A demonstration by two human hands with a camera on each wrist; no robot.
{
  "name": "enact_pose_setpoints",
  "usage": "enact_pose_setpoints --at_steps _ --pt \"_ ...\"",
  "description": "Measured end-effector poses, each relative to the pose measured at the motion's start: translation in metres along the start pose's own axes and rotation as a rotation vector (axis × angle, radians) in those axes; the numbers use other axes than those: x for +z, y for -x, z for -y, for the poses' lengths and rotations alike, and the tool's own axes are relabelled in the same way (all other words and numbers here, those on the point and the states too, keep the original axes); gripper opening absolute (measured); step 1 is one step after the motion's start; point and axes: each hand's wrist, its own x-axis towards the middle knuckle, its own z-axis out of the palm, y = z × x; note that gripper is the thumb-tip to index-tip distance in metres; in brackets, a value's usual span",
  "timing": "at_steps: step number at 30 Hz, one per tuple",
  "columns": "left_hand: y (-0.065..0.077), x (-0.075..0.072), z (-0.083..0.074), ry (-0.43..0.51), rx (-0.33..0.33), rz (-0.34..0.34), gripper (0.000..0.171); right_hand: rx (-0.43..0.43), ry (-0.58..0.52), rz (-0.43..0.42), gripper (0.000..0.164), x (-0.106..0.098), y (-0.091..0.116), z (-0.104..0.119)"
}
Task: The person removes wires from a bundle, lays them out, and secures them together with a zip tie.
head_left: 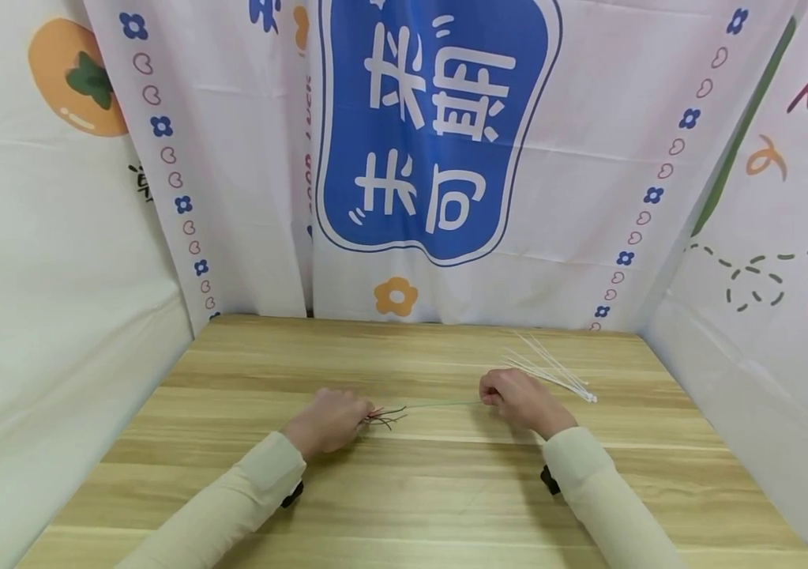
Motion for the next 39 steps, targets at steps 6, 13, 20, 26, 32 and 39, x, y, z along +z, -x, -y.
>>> enact_pose_setpoints --at_steps 6,13,20,26,32,39 --pt "0.006 -0.006 0.006 0.075 -0.004 -0.010 0.018 -0.012 -0.033 0.004 0.029 0.002 0.002 -0.004" --pt "0.015 -0.007 0.017 0.130 0.033 -0.053 0.017 -0.018 -0.064 -0.007 0.025 0.003 0.007 -0.013" --pt "0.026 -0.002 0.031 0.192 0.062 -0.053 0.024 -0.004 -0.069 -0.011 0.026 0.004 0.013 -0.022" --pt "0.031 -0.001 0.041 0.270 0.102 -0.034 0.026 0.012 -0.080 -0.008 0.026 0.005 0.016 -0.027" --pt "0.035 -0.002 0.049 0.236 0.115 -0.017 0.030 0.038 -0.113 0.007 0.021 0.003 0.016 -0.025" --pt "0.037 -0.011 0.060 0.334 0.088 0.038 0.034 0.046 -0.141 0.019 0.017 0.001 0.014 -0.022"
